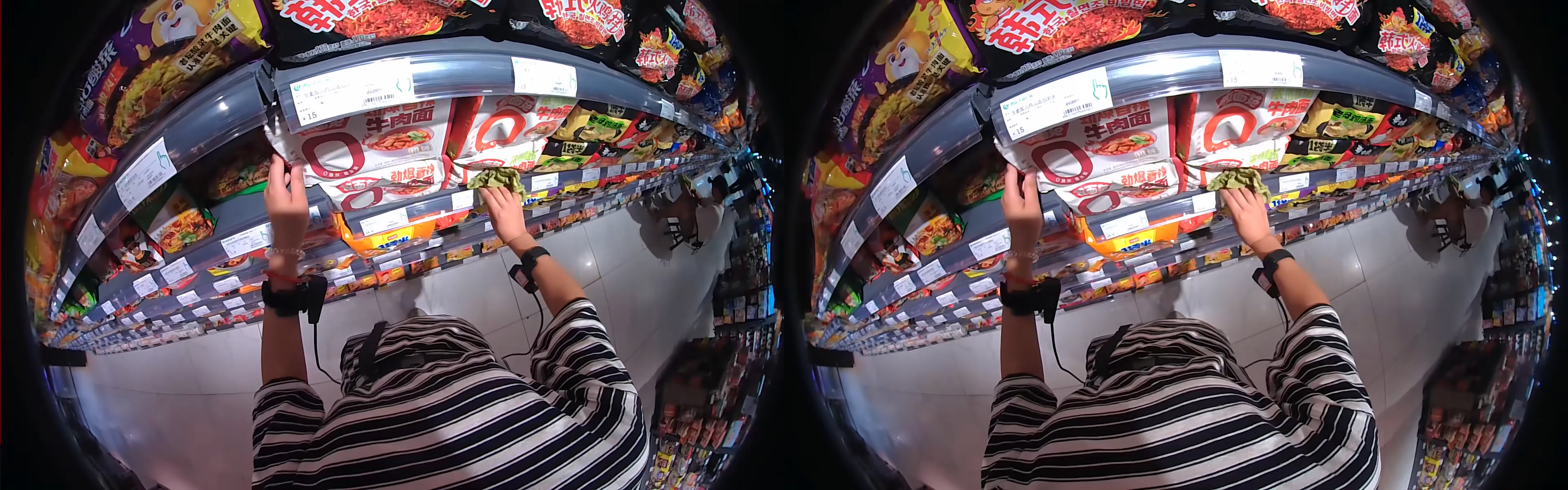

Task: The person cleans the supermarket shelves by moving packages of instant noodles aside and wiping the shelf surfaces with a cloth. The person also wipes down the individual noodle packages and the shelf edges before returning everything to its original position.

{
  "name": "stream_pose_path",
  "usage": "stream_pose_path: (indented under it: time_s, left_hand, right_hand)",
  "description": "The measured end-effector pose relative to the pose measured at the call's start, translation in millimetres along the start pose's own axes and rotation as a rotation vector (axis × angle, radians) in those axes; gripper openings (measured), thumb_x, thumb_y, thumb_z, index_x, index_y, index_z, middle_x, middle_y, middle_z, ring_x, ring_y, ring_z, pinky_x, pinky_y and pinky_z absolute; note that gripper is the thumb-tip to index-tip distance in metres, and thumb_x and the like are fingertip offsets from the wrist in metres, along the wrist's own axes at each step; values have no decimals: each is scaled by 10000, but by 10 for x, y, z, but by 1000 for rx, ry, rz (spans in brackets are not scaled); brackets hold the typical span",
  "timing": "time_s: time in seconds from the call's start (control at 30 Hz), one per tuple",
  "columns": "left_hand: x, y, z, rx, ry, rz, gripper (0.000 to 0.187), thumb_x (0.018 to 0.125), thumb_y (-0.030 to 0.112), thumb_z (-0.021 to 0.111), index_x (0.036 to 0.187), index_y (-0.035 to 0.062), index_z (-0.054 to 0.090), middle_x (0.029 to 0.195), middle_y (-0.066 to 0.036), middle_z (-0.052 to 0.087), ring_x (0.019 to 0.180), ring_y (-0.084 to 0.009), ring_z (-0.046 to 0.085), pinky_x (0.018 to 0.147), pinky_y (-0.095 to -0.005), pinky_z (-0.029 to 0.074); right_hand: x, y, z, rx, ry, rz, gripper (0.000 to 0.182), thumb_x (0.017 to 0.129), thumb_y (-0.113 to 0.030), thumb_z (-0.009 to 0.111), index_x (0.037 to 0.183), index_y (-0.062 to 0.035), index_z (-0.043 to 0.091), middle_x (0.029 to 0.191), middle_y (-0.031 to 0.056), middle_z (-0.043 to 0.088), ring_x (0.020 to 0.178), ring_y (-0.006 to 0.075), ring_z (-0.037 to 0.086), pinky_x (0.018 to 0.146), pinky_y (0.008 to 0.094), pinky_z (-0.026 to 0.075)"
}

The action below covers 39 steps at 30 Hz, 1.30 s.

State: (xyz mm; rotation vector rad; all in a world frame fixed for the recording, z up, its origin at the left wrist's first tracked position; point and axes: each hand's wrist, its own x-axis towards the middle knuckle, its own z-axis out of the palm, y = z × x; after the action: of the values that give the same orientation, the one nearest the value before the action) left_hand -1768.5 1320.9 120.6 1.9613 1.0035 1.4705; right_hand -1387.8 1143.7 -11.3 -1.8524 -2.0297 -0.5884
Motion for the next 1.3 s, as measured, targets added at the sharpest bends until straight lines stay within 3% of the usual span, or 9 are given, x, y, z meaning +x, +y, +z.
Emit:
stream_pose_path:
  time_s: [0.23,0.37,0.4,0.53,0.73,0.87,1.03,1.17,1.3]
  left_hand:
    - [-25,-30,27,53,0,-31,361,941,97,526,1250,-82,475,1029,-235,618,926,-363,616,824,-363,480]
    - [-93,-70,30,236,60,91,376,922,127,557,1231,-76,490,1086,-246,593,962,-400,589,829,-391,476]
    - [-120,-45,28,281,112,125,365,909,86,551,1251,-31,507,1055,-187,614,938,-327,595,838,-366,470]
    - [-244,89,-292,420,10,191,351,886,87,568,1230,18,558,1213,-162,591,1194,-346,523,1041,-407,363]
    - [-613,-184,-803,714,2,172,323,873,83,572,1191,119,609,1246,-27,583,1247,-272,485,1084,-528,258]
    - [-621,-257,-827,696,4,146,316,859,81,575,1170,121,616,1241,-24,586,1257,-259,464,1085,-542,232]
    - [-625,-275,-731,645,91,144,318,854,74,553,1161,129,613,1225,-29,599,1229,-269,490,1081,-548,231]
    - [-632,-313,-703,643,126,160,312,846,61,540,1146,118,604,1202,-30,610,1208,-263,506,1065,-547,244]
    - [-631,-324,-690,638,150,142,306,844,61,542,1136,127,606,1193,-12,613,1193,-241,518,1086,-478,227]
  right_hand:
    - [131,-557,99,205,65,62,489,784,-31,551,1271,-67,521,1207,104,555,1067,318,512,927,432,435]
    - [47,-716,248,168,112,137,514,783,-36,574,1291,-91,517,1235,127,533,1079,370,485,930,461,431]
    - [29,-737,272,164,116,140,513,788,-39,580,1294,-99,518,1233,127,533,1077,375,483,931,462,431]
    - [81,-699,212,236,142,133,454,790,-47,642,1234,-115,574,1190,123,553,1026,370,495,892,451,437]
    - [289,-788,-200,499,291,203,306,777,47,582,1074,-20,613,1039,137,640,947,325,592,824,397,468]
    - [559,-1098,-592,671,279,-28,253,751,1,582,999,-26,626,1045,96,689,944,283,630,796,394,477]
    - [1237,-1537,-983,578,516,-343,353,751,-97,613,1101,-87,658,1158,78,671,1088,285,609,917,453,452]
    - [1538,-2046,-752,504,343,-443,433,766,-167,656,1196,-121,634,1315,72,568,1235,284,509,1012,451,408]
    - [1551,-2420,-575,614,87,-296,622,699,-107,674,1305,-93,534,1410,100,461,1304,301,431,1050,450,372]
